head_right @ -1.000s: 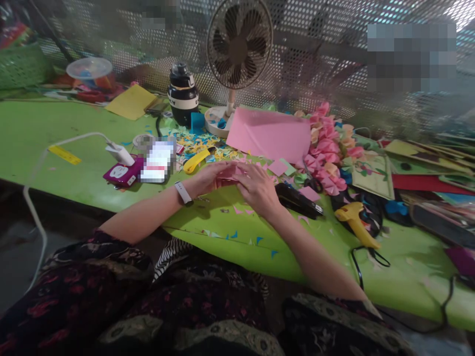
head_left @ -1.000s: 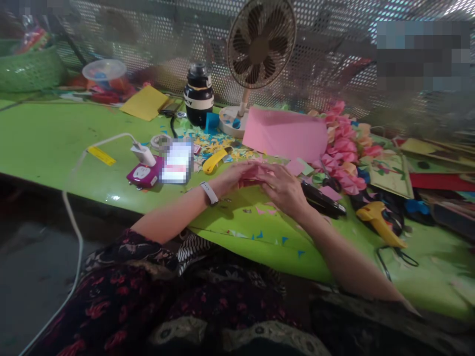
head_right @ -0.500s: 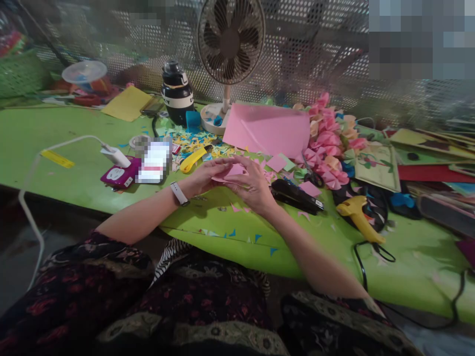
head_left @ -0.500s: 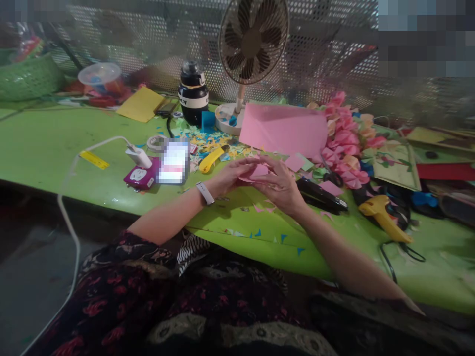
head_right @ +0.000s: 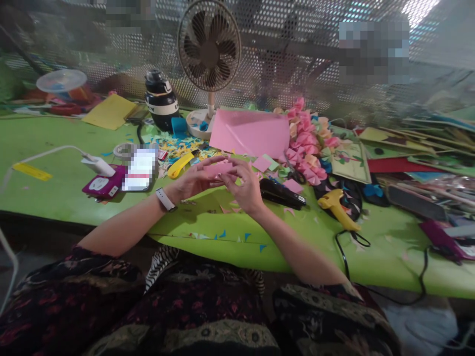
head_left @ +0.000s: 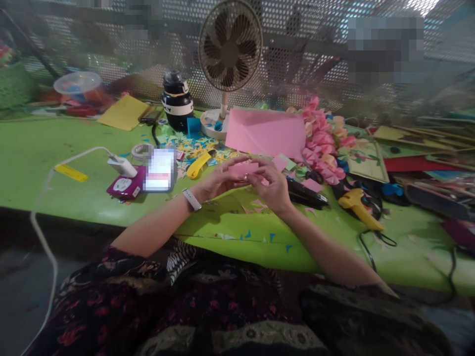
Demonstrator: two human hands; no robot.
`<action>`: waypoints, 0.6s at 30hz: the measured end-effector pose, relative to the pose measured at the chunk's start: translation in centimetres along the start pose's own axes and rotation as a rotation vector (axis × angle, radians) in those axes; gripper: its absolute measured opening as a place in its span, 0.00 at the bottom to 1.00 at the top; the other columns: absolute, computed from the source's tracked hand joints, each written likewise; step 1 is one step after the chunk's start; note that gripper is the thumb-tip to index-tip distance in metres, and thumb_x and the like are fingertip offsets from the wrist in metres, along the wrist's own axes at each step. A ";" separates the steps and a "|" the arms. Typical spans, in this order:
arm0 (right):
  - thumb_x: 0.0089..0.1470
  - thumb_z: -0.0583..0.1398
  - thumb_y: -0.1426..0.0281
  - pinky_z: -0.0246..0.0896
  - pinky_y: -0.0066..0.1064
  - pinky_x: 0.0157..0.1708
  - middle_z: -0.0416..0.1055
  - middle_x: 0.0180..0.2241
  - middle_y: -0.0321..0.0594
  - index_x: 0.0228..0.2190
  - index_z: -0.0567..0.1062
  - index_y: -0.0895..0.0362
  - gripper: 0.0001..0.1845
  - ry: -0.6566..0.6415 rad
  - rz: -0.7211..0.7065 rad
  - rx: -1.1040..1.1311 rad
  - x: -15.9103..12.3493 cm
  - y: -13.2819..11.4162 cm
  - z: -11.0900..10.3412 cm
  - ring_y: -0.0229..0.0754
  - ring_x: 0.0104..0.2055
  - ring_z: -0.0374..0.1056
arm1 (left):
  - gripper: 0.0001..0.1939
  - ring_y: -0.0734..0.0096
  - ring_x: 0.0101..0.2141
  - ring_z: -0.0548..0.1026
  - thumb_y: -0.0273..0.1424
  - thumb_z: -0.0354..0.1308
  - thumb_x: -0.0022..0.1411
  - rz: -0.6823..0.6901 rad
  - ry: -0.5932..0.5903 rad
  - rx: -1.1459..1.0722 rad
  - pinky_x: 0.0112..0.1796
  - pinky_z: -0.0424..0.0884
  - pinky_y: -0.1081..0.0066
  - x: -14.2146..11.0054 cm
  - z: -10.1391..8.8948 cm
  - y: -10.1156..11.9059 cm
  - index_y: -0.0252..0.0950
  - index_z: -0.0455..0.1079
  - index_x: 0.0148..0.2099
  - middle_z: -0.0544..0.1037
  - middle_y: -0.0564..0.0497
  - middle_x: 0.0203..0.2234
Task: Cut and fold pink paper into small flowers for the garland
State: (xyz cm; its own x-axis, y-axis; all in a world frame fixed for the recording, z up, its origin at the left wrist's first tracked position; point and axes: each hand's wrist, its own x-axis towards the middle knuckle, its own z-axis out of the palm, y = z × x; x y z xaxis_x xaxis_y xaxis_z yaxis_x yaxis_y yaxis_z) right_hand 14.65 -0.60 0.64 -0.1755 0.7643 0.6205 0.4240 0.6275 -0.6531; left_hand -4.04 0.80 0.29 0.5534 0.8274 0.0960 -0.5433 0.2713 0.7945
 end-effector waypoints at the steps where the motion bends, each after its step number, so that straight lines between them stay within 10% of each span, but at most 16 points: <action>1: 0.57 0.65 0.63 0.67 0.50 0.53 0.76 0.49 0.44 0.28 0.74 0.52 0.09 0.002 -0.001 0.007 0.0 0.0 0.0 0.50 0.52 0.71 | 0.33 0.69 0.41 0.81 0.26 0.73 0.49 -0.005 -0.012 0.028 0.53 0.73 0.63 0.0 -0.3 -0.1 0.40 0.71 0.59 0.82 0.47 0.45; 18: 0.54 0.67 0.69 0.65 0.51 0.56 0.77 0.48 0.43 0.26 0.75 0.53 0.07 -0.060 0.013 -0.006 0.2 -0.1 -0.2 0.49 0.54 0.72 | 0.36 0.68 0.40 0.82 0.26 0.72 0.53 -0.067 -0.109 0.240 0.50 0.76 0.61 0.5 -1.4 -0.5 0.39 0.68 0.64 0.84 0.45 0.41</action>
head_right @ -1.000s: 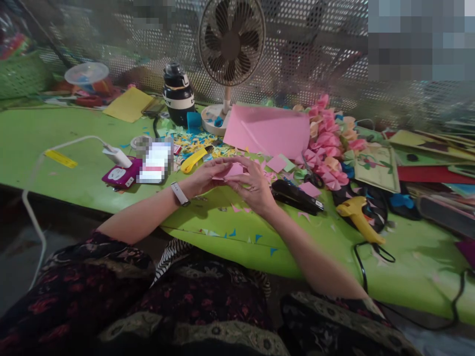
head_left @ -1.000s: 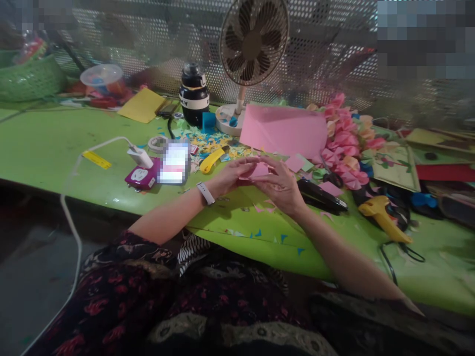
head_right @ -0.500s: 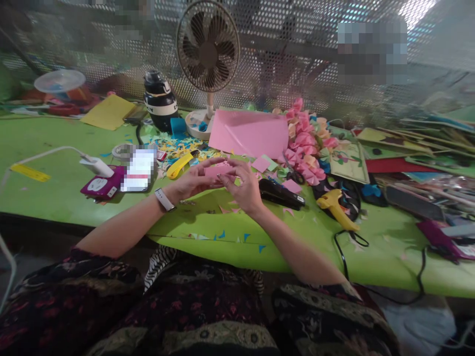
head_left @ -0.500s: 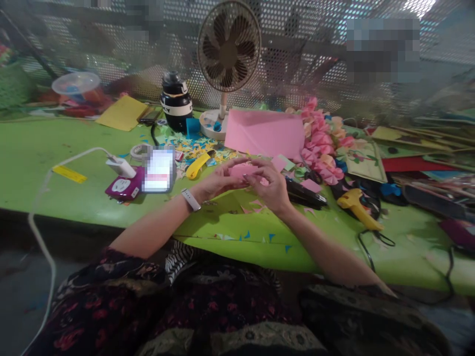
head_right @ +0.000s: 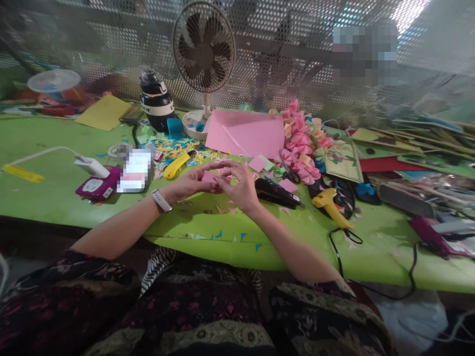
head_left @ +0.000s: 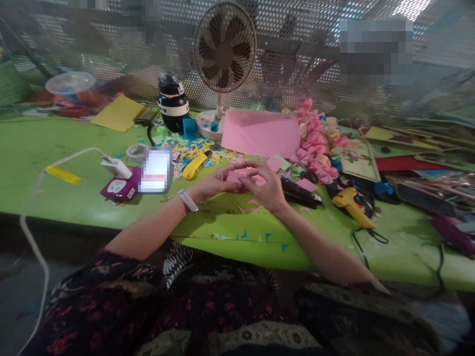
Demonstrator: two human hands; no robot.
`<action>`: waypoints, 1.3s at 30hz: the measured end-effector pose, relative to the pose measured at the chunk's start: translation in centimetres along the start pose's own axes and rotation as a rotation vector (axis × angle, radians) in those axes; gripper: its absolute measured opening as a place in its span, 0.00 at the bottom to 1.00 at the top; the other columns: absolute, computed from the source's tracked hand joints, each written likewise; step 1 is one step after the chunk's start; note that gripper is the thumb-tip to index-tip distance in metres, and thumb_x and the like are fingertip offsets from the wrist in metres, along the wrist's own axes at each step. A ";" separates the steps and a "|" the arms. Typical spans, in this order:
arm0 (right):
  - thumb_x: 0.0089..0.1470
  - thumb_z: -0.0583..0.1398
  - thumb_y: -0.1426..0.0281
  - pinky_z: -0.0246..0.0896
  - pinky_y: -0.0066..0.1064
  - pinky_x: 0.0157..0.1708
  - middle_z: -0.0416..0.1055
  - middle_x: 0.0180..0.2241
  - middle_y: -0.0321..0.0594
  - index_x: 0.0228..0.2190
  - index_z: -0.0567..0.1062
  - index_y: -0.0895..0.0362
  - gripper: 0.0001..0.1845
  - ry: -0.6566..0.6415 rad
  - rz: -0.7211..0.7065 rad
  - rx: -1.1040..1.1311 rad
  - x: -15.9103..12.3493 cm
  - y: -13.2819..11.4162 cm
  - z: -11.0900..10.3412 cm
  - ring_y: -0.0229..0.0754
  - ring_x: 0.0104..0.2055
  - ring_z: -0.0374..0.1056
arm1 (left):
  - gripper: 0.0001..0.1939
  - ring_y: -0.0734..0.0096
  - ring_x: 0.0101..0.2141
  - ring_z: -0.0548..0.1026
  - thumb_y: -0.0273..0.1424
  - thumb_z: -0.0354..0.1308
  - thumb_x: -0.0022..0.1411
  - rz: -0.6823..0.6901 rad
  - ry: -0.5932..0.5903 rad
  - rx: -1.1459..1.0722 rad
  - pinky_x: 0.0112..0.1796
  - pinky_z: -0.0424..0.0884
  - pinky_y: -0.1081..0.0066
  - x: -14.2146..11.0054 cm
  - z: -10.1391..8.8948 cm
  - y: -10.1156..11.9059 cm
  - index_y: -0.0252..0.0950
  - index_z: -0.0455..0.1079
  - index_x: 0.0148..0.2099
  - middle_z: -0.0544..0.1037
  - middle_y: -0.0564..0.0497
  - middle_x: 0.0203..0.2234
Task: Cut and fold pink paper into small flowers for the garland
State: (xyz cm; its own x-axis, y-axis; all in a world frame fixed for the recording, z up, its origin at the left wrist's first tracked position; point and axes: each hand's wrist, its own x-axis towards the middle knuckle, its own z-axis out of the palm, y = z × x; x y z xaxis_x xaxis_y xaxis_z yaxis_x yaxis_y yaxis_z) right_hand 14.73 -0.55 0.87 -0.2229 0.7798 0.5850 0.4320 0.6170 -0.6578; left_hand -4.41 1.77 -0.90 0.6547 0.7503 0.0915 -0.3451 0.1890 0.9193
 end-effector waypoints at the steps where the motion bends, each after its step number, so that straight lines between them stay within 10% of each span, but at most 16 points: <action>1: 0.54 0.67 0.68 0.65 0.51 0.56 0.78 0.47 0.43 0.27 0.75 0.53 0.07 0.004 0.006 0.013 0.0 -0.1 0.0 0.49 0.54 0.72 | 0.36 0.68 0.40 0.82 0.26 0.72 0.53 0.003 0.007 0.009 0.50 0.76 0.61 0.0 0.1 0.1 0.38 0.68 0.64 0.84 0.45 0.41; 22: 0.56 0.66 0.62 0.68 0.49 0.54 0.75 0.50 0.44 0.39 0.74 0.52 0.10 0.003 0.135 0.067 0.5 -0.1 -0.7 0.48 0.52 0.72 | 0.37 0.68 0.40 0.82 0.24 0.72 0.51 0.004 0.096 0.073 0.52 0.75 0.60 -0.6 0.9 0.9 0.43 0.69 0.63 0.83 0.47 0.45; 29: 0.56 0.66 0.64 0.66 0.53 0.55 0.76 0.49 0.45 0.28 0.74 0.53 0.08 -0.019 0.118 -0.016 0.5 -0.2 -1.0 0.51 0.54 0.70 | 0.40 0.67 0.37 0.83 0.27 0.73 0.52 -0.012 0.093 0.019 0.52 0.74 0.59 -0.6 0.9 1.0 0.39 0.64 0.66 0.84 0.47 0.36; 39: 0.56 0.65 0.62 0.68 0.50 0.53 0.77 0.46 0.45 0.26 0.74 0.53 0.11 0.037 0.154 0.046 0.8 0.2 -1.1 0.49 0.51 0.72 | 0.16 0.67 0.38 0.83 0.40 0.72 0.55 -0.065 0.251 0.156 0.39 0.78 0.70 -0.4 0.7 1.4 0.34 0.79 0.41 0.85 0.43 0.39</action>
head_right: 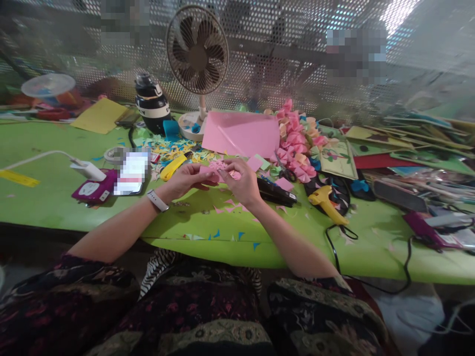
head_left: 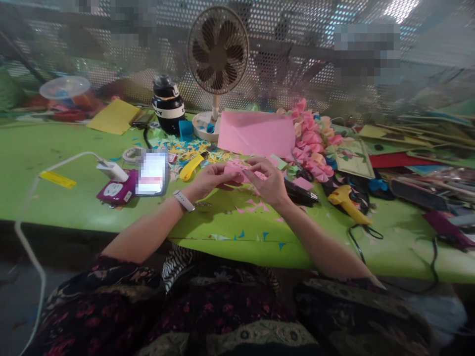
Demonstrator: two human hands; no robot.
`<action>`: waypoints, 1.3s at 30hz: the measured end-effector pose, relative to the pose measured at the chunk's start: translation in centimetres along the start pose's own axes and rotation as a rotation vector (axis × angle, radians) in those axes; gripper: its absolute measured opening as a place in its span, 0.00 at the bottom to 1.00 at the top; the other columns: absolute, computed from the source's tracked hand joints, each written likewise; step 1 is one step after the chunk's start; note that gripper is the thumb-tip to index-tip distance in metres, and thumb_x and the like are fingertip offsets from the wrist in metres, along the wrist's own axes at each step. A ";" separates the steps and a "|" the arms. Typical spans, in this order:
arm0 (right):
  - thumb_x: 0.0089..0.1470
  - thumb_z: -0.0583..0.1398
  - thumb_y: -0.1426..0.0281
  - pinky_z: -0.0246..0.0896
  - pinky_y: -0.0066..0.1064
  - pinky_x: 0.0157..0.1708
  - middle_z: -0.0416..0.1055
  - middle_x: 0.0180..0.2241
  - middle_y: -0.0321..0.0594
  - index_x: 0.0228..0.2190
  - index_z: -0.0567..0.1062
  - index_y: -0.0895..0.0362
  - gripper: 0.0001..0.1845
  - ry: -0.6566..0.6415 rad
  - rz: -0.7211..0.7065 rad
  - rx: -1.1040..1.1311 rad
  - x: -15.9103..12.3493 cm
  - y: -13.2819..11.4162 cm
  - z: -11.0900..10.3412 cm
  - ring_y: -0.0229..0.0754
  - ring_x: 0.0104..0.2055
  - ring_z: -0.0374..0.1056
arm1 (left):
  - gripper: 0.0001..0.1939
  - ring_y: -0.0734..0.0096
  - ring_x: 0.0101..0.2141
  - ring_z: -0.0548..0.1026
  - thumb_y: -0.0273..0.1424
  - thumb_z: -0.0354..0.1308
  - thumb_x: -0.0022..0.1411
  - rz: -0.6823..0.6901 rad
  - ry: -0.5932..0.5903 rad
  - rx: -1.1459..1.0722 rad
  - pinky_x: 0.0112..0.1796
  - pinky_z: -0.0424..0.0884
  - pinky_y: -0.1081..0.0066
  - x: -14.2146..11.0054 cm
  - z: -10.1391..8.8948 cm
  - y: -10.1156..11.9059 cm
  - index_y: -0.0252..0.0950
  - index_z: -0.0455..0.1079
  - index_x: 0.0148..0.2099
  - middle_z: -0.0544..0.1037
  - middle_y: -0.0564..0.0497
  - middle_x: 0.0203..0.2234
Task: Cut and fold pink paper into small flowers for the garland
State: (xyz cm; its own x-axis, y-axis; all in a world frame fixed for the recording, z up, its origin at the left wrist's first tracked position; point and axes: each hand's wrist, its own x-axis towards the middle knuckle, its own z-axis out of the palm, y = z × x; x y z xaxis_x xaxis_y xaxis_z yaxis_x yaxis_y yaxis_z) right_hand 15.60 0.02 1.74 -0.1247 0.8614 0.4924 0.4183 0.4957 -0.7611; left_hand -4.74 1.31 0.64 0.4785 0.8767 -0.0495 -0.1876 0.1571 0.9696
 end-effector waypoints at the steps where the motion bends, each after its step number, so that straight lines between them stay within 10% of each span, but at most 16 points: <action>1: 0.55 0.65 0.62 0.68 0.50 0.52 0.78 0.45 0.45 0.26 0.74 0.53 0.11 0.000 0.006 0.007 0.0 0.0 0.0 0.49 0.50 0.73 | 0.16 0.68 0.37 0.83 0.40 0.72 0.54 0.000 0.012 0.005 0.38 0.78 0.71 0.0 0.0 0.0 0.34 0.79 0.40 0.85 0.43 0.38; 39: 0.56 0.65 0.52 0.67 0.37 0.34 0.72 0.26 0.36 0.25 0.73 0.54 0.19 -0.054 0.053 0.068 -0.3 -0.6 0.3 0.40 0.30 0.67 | 0.16 0.69 0.33 0.82 0.38 0.73 0.53 -0.008 0.003 0.083 0.36 0.78 0.69 -0.2 0.3 0.1 0.32 0.80 0.39 0.85 0.42 0.36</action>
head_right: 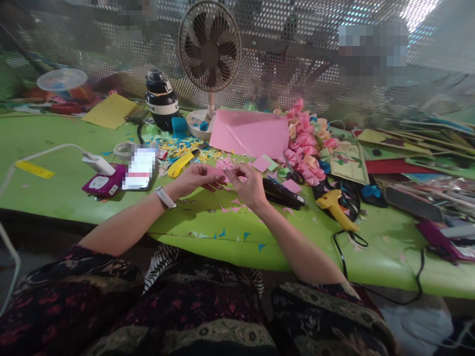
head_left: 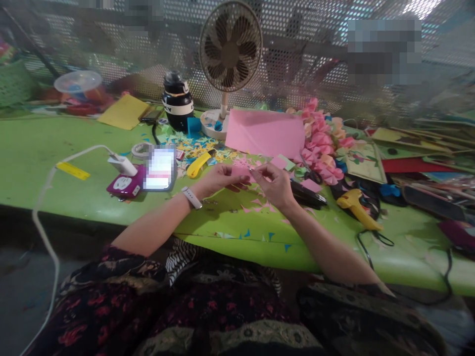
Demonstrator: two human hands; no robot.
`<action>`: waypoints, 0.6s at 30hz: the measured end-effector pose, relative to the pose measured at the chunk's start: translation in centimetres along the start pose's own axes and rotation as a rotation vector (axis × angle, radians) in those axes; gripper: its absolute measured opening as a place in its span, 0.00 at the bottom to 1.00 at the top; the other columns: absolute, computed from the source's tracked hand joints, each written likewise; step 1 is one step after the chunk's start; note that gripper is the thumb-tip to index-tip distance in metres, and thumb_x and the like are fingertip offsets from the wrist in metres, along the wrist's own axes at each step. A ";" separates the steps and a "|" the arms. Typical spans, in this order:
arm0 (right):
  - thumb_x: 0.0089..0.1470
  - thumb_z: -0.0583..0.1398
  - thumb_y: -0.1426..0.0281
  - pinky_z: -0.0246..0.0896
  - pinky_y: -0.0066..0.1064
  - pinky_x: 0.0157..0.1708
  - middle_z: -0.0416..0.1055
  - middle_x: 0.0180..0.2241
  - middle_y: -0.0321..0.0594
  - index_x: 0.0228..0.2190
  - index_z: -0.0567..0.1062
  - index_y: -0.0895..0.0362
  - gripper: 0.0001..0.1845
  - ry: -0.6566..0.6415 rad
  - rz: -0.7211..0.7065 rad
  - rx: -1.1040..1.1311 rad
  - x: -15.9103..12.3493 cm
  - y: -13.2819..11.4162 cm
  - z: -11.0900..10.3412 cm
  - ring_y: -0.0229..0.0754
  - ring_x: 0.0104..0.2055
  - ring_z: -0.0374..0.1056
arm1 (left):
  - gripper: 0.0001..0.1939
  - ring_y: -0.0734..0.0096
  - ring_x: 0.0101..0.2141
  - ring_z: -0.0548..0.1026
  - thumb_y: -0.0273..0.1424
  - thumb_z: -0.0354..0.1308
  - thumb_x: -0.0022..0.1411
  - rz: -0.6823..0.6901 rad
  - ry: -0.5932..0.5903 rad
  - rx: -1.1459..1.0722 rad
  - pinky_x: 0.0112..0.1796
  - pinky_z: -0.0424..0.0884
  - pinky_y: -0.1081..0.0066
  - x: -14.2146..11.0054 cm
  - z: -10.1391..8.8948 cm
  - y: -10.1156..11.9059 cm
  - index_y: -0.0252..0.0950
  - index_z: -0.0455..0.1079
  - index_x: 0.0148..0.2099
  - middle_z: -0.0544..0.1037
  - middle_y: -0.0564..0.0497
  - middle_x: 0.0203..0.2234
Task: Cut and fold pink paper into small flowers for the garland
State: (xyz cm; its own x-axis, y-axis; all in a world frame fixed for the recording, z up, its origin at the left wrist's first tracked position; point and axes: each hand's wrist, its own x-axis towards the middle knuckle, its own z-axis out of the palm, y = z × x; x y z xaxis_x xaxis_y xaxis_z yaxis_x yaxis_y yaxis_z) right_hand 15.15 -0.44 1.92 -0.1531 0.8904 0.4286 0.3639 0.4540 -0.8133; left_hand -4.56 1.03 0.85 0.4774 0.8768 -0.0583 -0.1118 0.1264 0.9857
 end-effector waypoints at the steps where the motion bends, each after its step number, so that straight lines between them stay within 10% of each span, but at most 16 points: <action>1: 0.56 0.65 0.52 0.66 0.35 0.33 0.71 0.26 0.36 0.25 0.73 0.55 0.20 0.000 0.007 0.000 0.0 -0.2 -0.1 0.39 0.29 0.66 | 0.16 0.69 0.32 0.82 0.37 0.74 0.52 0.001 0.006 -0.002 0.36 0.78 0.69 0.0 0.0 0.0 0.31 0.80 0.39 0.85 0.42 0.35; 18: 0.55 0.61 0.51 0.59 0.30 0.27 0.68 0.26 0.36 0.30 0.73 0.57 0.21 -0.196 0.132 0.065 -0.2 -0.6 0.2 0.37 0.27 0.63 | 0.11 0.77 0.25 0.79 0.32 0.73 0.53 0.046 0.048 -0.109 0.36 0.78 0.71 0.5 -0.2 0.1 0.31 0.80 0.37 0.84 0.48 0.27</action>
State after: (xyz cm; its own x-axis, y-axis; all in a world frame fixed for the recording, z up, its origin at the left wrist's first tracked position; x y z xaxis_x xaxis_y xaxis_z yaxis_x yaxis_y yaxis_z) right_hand 14.82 -0.86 2.23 -0.2856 0.9284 0.2377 0.3338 0.3289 -0.8834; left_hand -4.47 1.55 0.88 0.4273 0.9038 -0.0232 -0.2284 0.1328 0.9645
